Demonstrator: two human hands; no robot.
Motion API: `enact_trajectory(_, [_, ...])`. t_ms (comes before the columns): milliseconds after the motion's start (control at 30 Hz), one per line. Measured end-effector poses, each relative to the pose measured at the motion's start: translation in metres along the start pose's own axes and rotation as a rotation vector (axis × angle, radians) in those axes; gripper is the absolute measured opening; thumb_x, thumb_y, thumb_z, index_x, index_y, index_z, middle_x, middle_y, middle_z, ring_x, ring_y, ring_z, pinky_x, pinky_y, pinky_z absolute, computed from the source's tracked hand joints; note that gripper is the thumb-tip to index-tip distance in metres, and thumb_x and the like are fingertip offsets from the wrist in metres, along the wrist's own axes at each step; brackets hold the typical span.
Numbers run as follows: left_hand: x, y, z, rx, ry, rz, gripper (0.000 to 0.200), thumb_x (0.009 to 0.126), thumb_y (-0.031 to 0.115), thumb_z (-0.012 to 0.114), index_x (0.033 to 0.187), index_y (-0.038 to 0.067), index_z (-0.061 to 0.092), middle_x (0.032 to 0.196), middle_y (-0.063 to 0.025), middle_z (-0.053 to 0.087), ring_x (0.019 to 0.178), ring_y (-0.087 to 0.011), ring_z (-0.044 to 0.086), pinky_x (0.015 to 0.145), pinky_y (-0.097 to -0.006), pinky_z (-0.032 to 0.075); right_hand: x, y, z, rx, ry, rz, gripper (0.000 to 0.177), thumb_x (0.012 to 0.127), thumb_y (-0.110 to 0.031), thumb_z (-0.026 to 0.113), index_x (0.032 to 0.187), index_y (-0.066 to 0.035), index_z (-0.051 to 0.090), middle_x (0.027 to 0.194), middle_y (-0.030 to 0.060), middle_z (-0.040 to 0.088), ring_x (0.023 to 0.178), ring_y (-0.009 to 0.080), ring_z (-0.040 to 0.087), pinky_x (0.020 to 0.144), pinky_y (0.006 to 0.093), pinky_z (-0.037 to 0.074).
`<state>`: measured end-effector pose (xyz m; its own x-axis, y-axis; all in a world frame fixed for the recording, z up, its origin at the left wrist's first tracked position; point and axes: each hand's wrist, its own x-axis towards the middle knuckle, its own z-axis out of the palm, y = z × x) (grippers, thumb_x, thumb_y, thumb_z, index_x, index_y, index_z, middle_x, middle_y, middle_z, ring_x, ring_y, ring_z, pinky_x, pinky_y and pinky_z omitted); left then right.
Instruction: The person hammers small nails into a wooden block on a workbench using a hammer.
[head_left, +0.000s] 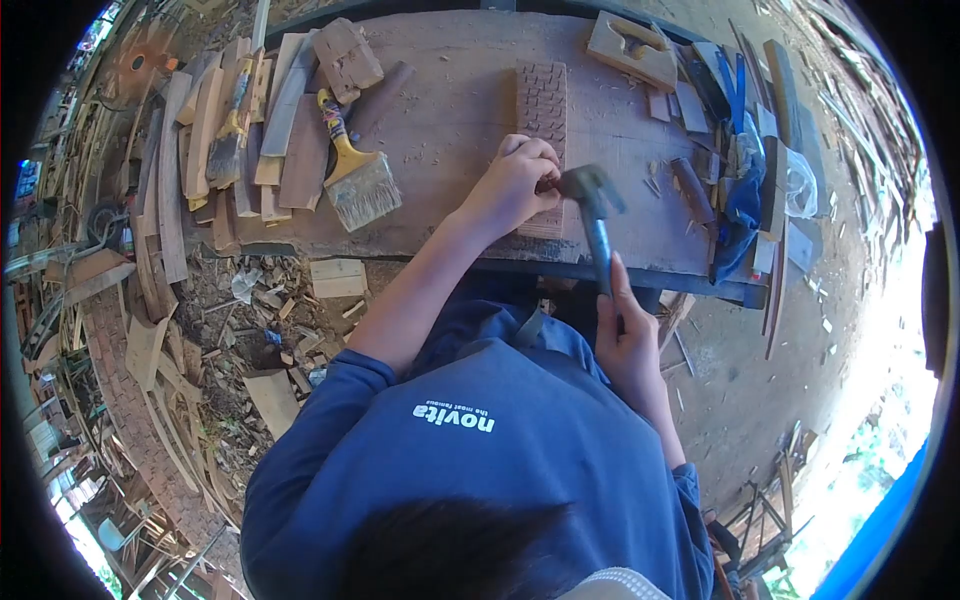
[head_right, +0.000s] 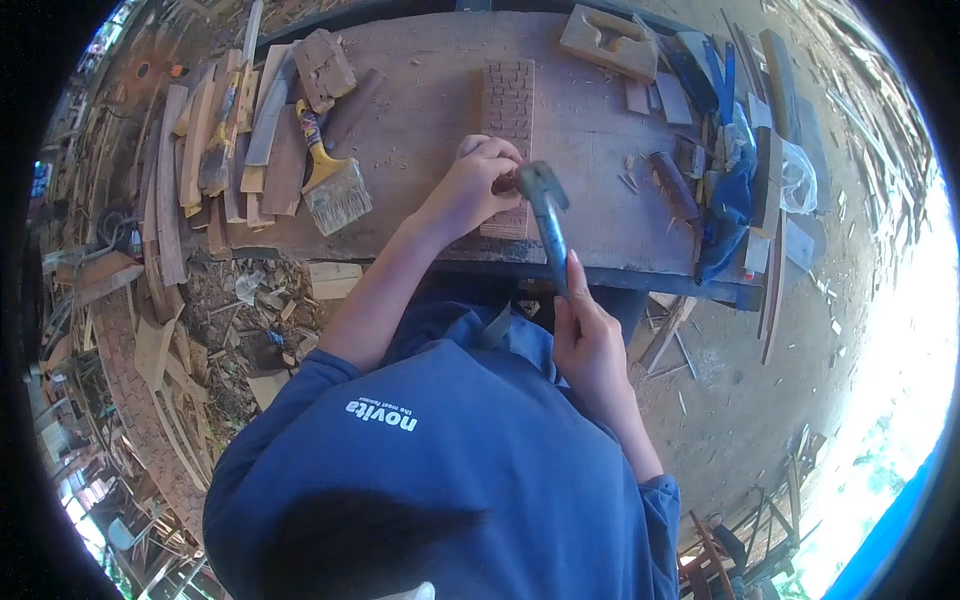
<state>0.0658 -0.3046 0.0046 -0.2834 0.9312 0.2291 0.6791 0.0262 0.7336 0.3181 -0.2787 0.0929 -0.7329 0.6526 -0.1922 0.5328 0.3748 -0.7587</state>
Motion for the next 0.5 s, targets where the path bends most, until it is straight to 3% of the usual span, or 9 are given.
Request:
enact_trajectory(133, [-0.001, 0.002, 0.000, -0.007, -0.003, 0.004, 0.013, 0.076, 0.008, 0.077, 0.085, 0.004, 0.068, 0.110, -0.0040, 0.062, 0.115, -0.0270, 0.046, 0.100, -0.0365, 0.040, -0.004, 0.020, 0.010, 0.074, 0.059, -0.057, 0.055, 0.097, -0.002, 0.054, 0.150, -0.002, 0.036, 0.073, 0.0103, 0.060, 0.061, 0.0144, 0.058, 0.058, 0.0278, 0.047])
enact_trajectory(233, [0.000, 0.003, -0.002, 0.027, 0.005, 0.033, 0.013, 0.076, 0.009, 0.077, 0.085, 0.007, 0.069, 0.110, -0.0042, 0.062, 0.115, -0.0271, 0.046, 0.101, -0.0369, 0.040, -0.004, 0.025, 0.013, 0.300, 0.134, 0.052, 0.056, 0.101, -0.007, 0.051, 0.152, -0.003, 0.031, 0.069, 0.0057, 0.057, 0.058, 0.0109, 0.057, 0.054, 0.0241, 0.045])
enact_trajectory(300, [0.001, 0.003, -0.004, 0.034, -0.039, 0.021, 0.013, 0.077, 0.013, 0.077, 0.087, 0.008, 0.069, 0.114, -0.0047, 0.062, 0.118, -0.0280, 0.046, 0.103, -0.0381, 0.039, 0.002, 0.022, 0.011, 0.650, 0.189, 0.166, 0.046, 0.104, -0.013, 0.047, 0.148, -0.003, 0.038, 0.065, 0.0003, 0.052, 0.050, 0.0063, 0.050, 0.046, 0.0204, 0.040])
enact_trajectory(433, [0.016, 0.027, -0.026, 0.096, -0.075, -0.014, 0.014, 0.081, 0.016, 0.076, 0.088, 0.007, 0.069, 0.118, -0.0061, 0.062, 0.121, -0.0289, 0.045, 0.104, -0.0391, 0.039, 0.019, 0.062, 0.024, 0.842, 0.235, 0.257, 0.031, 0.106, -0.021, 0.044, 0.130, -0.002, 0.050, 0.065, -0.0002, 0.048, 0.042, 0.0069, 0.043, 0.039, 0.0201, 0.035])
enact_trajectory(500, [0.033, 0.035, -0.035, 0.119, -0.027, -0.032, 0.015, 0.084, 0.019, 0.074, 0.090, 0.006, 0.068, 0.114, -0.0078, 0.065, 0.117, -0.0302, 0.050, 0.103, -0.0394, 0.039, 0.020, 0.080, 0.034, 0.966, 0.255, 0.260, 0.030, 0.106, -0.022, 0.044, 0.128, -0.002, 0.049, 0.064, -0.0003, 0.047, 0.042, 0.0069, 0.042, 0.038, 0.0203, 0.035])
